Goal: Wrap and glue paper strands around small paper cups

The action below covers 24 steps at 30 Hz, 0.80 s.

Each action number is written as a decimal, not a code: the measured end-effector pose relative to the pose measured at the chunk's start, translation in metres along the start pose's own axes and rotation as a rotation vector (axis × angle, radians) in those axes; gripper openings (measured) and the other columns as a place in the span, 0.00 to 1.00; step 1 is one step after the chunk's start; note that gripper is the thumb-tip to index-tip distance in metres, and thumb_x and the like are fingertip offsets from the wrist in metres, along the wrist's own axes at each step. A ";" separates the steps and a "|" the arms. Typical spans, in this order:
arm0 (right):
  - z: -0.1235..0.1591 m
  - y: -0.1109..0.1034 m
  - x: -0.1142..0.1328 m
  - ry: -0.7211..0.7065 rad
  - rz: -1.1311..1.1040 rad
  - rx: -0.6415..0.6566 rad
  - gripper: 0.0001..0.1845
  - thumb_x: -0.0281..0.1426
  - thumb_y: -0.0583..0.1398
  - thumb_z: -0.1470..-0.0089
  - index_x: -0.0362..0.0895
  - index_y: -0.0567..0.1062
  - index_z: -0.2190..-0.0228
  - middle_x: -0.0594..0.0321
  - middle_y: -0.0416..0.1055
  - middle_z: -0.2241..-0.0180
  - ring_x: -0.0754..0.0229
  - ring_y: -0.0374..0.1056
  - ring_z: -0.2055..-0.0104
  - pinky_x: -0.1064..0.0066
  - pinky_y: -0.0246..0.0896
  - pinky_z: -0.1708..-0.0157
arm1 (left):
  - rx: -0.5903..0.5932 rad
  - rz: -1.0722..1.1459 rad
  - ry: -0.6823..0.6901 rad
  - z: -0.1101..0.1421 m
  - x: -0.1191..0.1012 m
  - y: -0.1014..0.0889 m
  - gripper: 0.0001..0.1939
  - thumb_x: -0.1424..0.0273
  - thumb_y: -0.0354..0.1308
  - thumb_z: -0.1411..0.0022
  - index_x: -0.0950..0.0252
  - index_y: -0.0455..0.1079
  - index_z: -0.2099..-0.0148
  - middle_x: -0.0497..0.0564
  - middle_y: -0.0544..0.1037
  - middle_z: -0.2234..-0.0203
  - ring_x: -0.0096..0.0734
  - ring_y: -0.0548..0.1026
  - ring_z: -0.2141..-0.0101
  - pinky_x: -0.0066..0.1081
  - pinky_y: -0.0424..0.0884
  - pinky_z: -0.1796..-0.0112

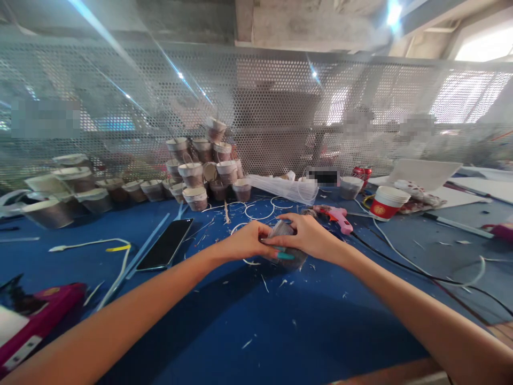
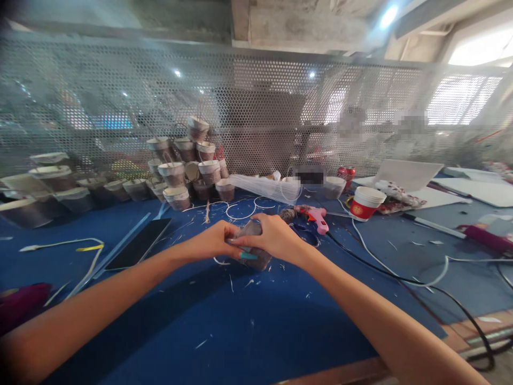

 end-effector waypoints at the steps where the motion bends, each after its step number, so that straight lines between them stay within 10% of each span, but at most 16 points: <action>1: -0.001 0.000 -0.001 -0.002 -0.011 -0.001 0.40 0.54 0.60 0.62 0.41 0.69 0.53 0.56 0.72 0.66 0.58 0.66 0.68 0.70 0.57 0.72 | 0.045 0.029 0.006 0.001 -0.002 0.001 0.10 0.70 0.63 0.59 0.69 0.71 0.72 0.45 0.69 0.80 0.22 0.65 0.77 0.26 0.61 0.73; 11: -0.006 -0.004 -0.006 -0.012 -0.009 -0.024 0.35 0.49 0.62 0.61 0.40 0.70 0.55 0.60 0.70 0.73 0.63 0.62 0.74 0.71 0.53 0.76 | 0.094 0.038 0.066 0.008 -0.025 -0.011 0.18 0.63 0.61 0.53 0.66 0.70 0.59 0.52 0.75 0.64 0.32 0.72 0.64 0.32 0.65 0.61; 19: -0.007 -0.013 -0.014 0.035 -0.079 -0.085 0.29 0.49 0.61 0.60 0.41 0.74 0.61 0.57 0.71 0.70 0.59 0.64 0.70 0.70 0.55 0.74 | -0.452 -0.047 0.133 0.011 -0.015 -0.093 0.11 0.64 0.62 0.53 0.66 0.69 0.73 0.47 0.73 0.80 0.23 0.69 0.78 0.27 0.65 0.71; 24: -0.009 -0.008 -0.018 0.040 -0.083 -0.085 0.29 0.48 0.62 0.61 0.41 0.73 0.61 0.56 0.71 0.70 0.58 0.64 0.69 0.68 0.56 0.72 | -0.447 -0.031 0.099 0.006 -0.001 -0.095 0.13 0.64 0.59 0.49 0.65 0.61 0.78 0.43 0.64 0.87 0.17 0.60 0.85 0.24 0.55 0.81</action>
Point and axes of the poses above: each hand's wrist, its own z-axis away from the middle knuckle, its own y-axis out of the palm, x = y × z, the point moved 7 cm from there along -z, towards the middle knuckle
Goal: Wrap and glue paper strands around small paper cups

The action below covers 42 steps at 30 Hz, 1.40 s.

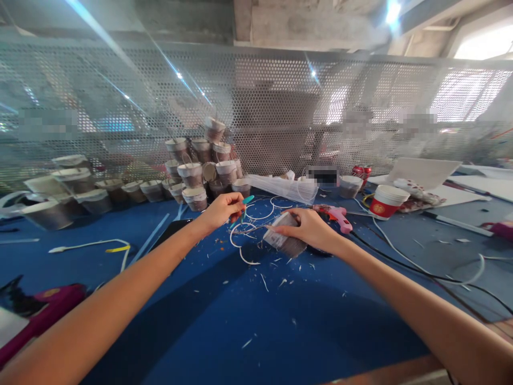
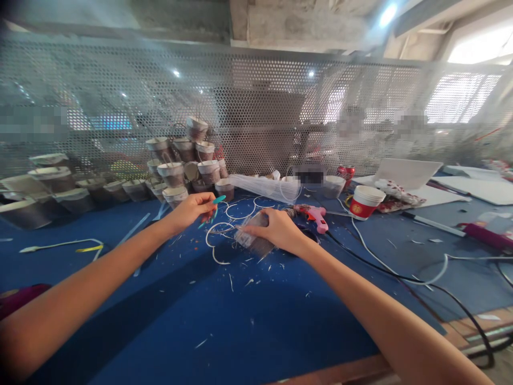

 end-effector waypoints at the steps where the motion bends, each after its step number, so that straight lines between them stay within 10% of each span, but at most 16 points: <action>1: 0.000 0.001 -0.001 -0.001 0.003 0.003 0.28 0.48 0.62 0.61 0.41 0.73 0.62 0.57 0.71 0.70 0.58 0.64 0.69 0.68 0.56 0.72 | 0.002 0.012 -0.020 0.000 0.002 0.001 0.14 0.64 0.57 0.47 0.64 0.59 0.79 0.41 0.61 0.89 0.17 0.58 0.87 0.24 0.53 0.83; 7: 0.000 0.003 -0.002 0.002 0.010 0.002 0.27 0.49 0.62 0.61 0.41 0.74 0.64 0.57 0.70 0.71 0.60 0.63 0.70 0.69 0.55 0.74 | 0.050 0.028 -0.058 0.001 0.004 0.006 0.24 0.58 0.51 0.42 0.64 0.52 0.84 0.40 0.53 0.95 0.16 0.52 0.92 0.24 0.48 0.86; 13: -0.001 0.004 -0.005 0.040 -0.047 0.031 0.24 0.50 0.61 0.60 0.41 0.73 0.72 0.60 0.68 0.77 0.63 0.61 0.76 0.72 0.52 0.80 | 0.096 0.135 -0.144 0.006 0.001 0.013 0.14 0.61 0.64 0.54 0.69 0.71 0.74 0.49 0.76 0.81 0.25 0.74 0.80 0.26 0.70 0.75; 20: -0.008 0.004 -0.016 0.123 -0.201 0.073 0.25 0.52 0.58 0.59 0.42 0.71 0.76 0.62 0.67 0.79 0.66 0.58 0.79 0.72 0.51 0.82 | -0.056 0.102 -0.141 0.004 0.005 -0.003 0.10 0.72 0.68 0.62 0.68 0.69 0.80 0.49 0.77 0.80 0.22 0.72 0.81 0.25 0.71 0.75; 30: -0.009 0.005 -0.014 0.077 -0.230 0.080 0.22 0.50 0.57 0.55 0.42 0.70 0.76 0.62 0.68 0.77 0.66 0.59 0.77 0.73 0.51 0.81 | -0.014 0.099 -0.101 0.005 -0.004 0.000 0.10 0.69 0.61 0.50 0.69 0.73 0.65 0.52 0.79 0.75 0.27 0.76 0.74 0.28 0.73 0.69; 42: -0.008 0.005 -0.011 0.090 -0.282 0.093 0.22 0.50 0.57 0.55 0.42 0.71 0.75 0.63 0.68 0.77 0.66 0.59 0.77 0.72 0.52 0.79 | -0.029 0.030 -0.176 0.006 0.000 0.000 0.10 0.67 0.60 0.49 0.69 0.69 0.76 0.49 0.76 0.83 0.24 0.73 0.81 0.25 0.70 0.77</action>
Point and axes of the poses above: each hand's wrist, its own z-axis away from the middle knuckle, its own y-axis out of the palm, x = y × z, the point moved 7 cm from there along -z, towards the middle knuckle
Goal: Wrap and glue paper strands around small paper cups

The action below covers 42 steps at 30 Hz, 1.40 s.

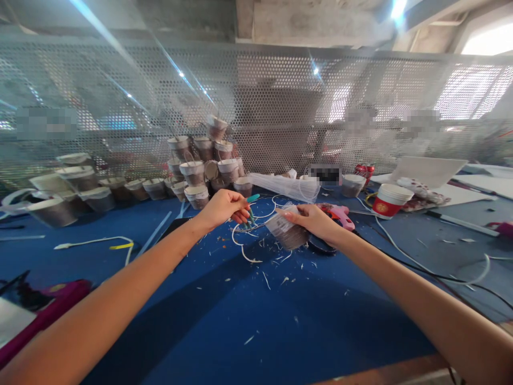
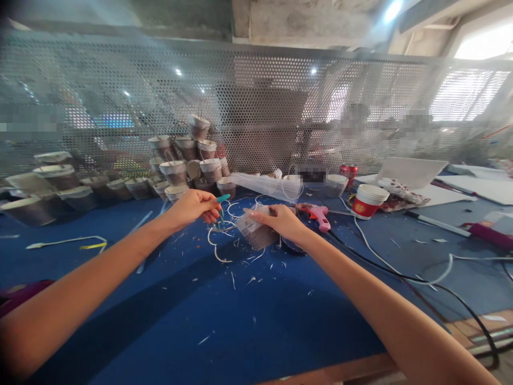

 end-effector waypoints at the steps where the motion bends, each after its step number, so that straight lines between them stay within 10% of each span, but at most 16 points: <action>1: 0.000 0.000 0.000 0.004 -0.002 -0.002 0.22 0.50 0.57 0.55 0.42 0.71 0.75 0.63 0.68 0.76 0.66 0.60 0.76 0.72 0.53 0.78 | 0.012 0.024 -0.012 0.000 0.000 0.001 0.09 0.68 0.60 0.49 0.69 0.69 0.75 0.50 0.76 0.82 0.25 0.75 0.79 0.26 0.71 0.75; 13: -0.004 0.007 -0.012 -0.031 -0.001 -0.056 0.22 0.47 0.58 0.54 0.39 0.71 0.68 0.57 0.71 0.69 0.61 0.65 0.69 0.70 0.59 0.71 | -0.051 -0.085 0.051 -0.004 0.004 -0.011 0.09 0.68 0.64 0.55 0.68 0.70 0.76 0.49 0.76 0.81 0.24 0.73 0.80 0.26 0.69 0.76; 17: -0.005 0.012 -0.018 -0.013 -0.037 -0.023 0.24 0.47 0.57 0.53 0.38 0.71 0.66 0.57 0.71 0.67 0.61 0.65 0.67 0.70 0.58 0.69 | 0.198 0.009 0.098 0.000 -0.003 0.004 0.19 0.72 0.62 0.54 0.67 0.70 0.56 0.56 0.78 0.63 0.35 0.76 0.62 0.32 0.71 0.62; 22: -0.007 0.014 -0.018 -0.033 -0.039 -0.017 0.23 0.47 0.56 0.53 0.39 0.70 0.67 0.60 0.70 0.69 0.62 0.63 0.69 0.71 0.56 0.71 | 0.360 -0.040 0.219 0.010 -0.017 0.015 0.36 0.70 0.64 0.55 0.62 0.58 0.42 0.57 0.58 0.41 0.43 0.57 0.42 0.35 0.65 0.53; 26: -0.007 0.013 -0.016 -0.068 0.076 -0.087 0.22 0.48 0.57 0.55 0.40 0.68 0.71 0.62 0.66 0.74 0.64 0.59 0.73 0.72 0.52 0.76 | 0.418 -0.338 0.237 0.021 -0.017 0.043 0.29 0.61 0.62 0.53 0.63 0.65 0.48 0.56 0.69 0.50 0.41 0.68 0.51 0.35 0.65 0.56; 30: -0.001 0.017 -0.008 -0.121 0.135 -0.146 0.20 0.47 0.58 0.55 0.41 0.66 0.73 0.65 0.62 0.76 0.65 0.56 0.75 0.72 0.49 0.77 | 0.189 -0.587 0.277 0.027 -0.016 0.062 0.29 0.54 0.63 0.61 0.66 0.71 0.57 0.55 0.75 0.64 0.42 0.70 0.61 0.34 0.64 0.64; 42: 0.009 0.023 -0.003 -0.087 0.079 -0.160 0.23 0.46 0.59 0.55 0.39 0.68 0.65 0.62 0.67 0.75 0.64 0.60 0.75 0.72 0.53 0.76 | 0.208 -0.309 0.120 0.026 0.005 0.075 0.14 0.65 0.63 0.59 0.67 0.73 0.68 0.45 0.71 0.82 0.23 0.63 0.80 0.26 0.58 0.76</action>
Point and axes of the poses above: each hand's wrist, its own z-axis away from the middle knuckle, its own y-axis out of the palm, x = y × z, the point moved 7 cm from there along -z, towards the middle knuckle
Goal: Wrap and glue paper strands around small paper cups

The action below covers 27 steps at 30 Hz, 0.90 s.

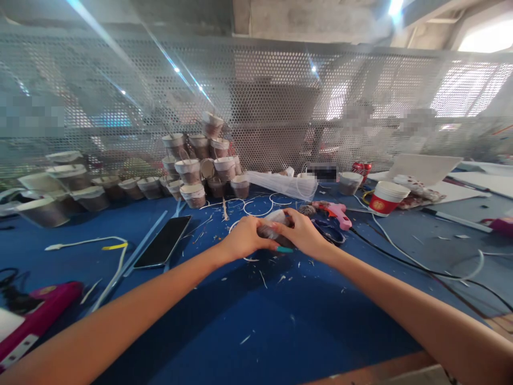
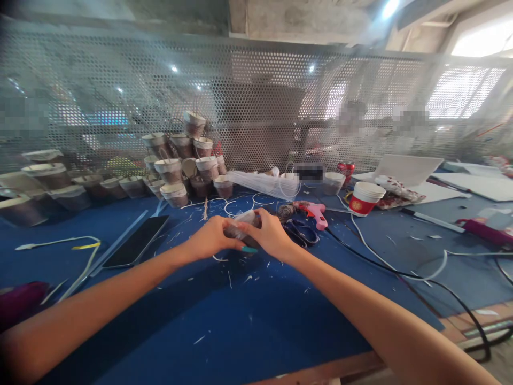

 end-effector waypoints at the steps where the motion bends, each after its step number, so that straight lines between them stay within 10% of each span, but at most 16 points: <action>1: -0.001 0.000 -0.001 0.000 -0.007 0.010 0.23 0.47 0.58 0.55 0.40 0.68 0.66 0.62 0.67 0.75 0.64 0.59 0.75 0.72 0.53 0.77 | 0.019 -0.004 0.006 -0.001 0.000 0.000 0.16 0.65 0.63 0.59 0.68 0.73 0.66 0.45 0.71 0.81 0.23 0.63 0.80 0.26 0.58 0.76; 13: -0.012 -0.006 -0.008 0.008 -0.173 0.089 0.25 0.46 0.58 0.55 0.38 0.69 0.63 0.59 0.69 0.69 0.62 0.63 0.71 0.71 0.58 0.73 | 0.340 0.190 0.154 0.002 -0.012 -0.009 0.12 0.66 0.62 0.53 0.67 0.71 0.66 0.46 0.71 0.73 0.24 0.65 0.72 0.26 0.60 0.69; 27: -0.005 0.011 -0.012 0.040 -0.120 0.120 0.30 0.44 0.63 0.59 0.40 0.65 0.58 0.59 0.69 0.67 0.62 0.63 0.68 0.69 0.59 0.69 | 0.264 0.095 0.036 0.001 -0.007 -0.011 0.14 0.61 0.59 0.51 0.67 0.75 0.73 0.43 0.62 0.86 0.20 0.54 0.81 0.26 0.51 0.77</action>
Point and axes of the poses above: each hand's wrist, its own z-axis away from the middle knuckle, its own y-axis out of the palm, x = y × z, the point moved 7 cm from there along -z, towards the middle knuckle
